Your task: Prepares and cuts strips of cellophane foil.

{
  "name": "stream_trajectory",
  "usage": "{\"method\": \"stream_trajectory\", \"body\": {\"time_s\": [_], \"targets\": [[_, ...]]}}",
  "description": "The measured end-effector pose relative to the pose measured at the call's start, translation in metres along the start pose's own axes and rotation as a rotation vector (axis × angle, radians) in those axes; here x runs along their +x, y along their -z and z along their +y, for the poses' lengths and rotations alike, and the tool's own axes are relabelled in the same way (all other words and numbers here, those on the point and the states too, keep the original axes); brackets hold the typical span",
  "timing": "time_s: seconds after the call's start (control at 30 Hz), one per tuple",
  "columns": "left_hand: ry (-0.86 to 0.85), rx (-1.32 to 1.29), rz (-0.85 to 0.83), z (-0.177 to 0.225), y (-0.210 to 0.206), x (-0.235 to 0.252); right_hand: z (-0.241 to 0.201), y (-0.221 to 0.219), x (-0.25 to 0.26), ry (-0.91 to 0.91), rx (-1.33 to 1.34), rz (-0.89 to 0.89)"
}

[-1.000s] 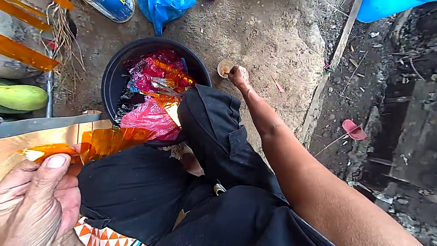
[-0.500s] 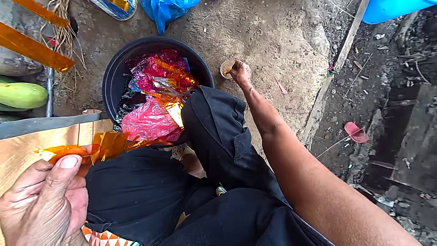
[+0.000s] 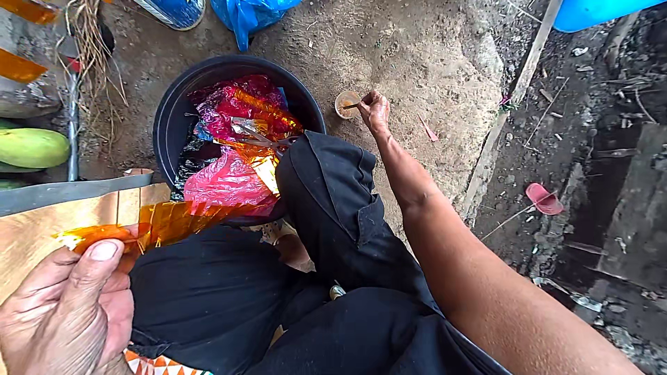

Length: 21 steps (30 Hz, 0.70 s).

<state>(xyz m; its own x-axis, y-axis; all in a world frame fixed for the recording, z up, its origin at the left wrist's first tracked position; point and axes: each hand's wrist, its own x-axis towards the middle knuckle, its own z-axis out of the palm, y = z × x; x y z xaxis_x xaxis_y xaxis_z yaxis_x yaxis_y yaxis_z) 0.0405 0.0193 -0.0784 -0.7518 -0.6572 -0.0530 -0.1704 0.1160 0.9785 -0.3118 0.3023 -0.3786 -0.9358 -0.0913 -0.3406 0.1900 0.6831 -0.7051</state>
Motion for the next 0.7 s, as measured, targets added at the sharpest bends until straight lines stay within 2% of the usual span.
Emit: {"method": "stream_trajectory", "body": {"time_s": [0.27, 0.7], "targets": [[0.011, 0.007, -0.001, 0.001, -0.003, 0.000, -0.012, -0.013, 0.001, -0.030, -0.139, -0.124], [0.041, -0.012, 0.010, -0.002, -0.005, -0.005, -0.003, -0.011, 0.002, 0.032, 0.026, -0.097]]}}
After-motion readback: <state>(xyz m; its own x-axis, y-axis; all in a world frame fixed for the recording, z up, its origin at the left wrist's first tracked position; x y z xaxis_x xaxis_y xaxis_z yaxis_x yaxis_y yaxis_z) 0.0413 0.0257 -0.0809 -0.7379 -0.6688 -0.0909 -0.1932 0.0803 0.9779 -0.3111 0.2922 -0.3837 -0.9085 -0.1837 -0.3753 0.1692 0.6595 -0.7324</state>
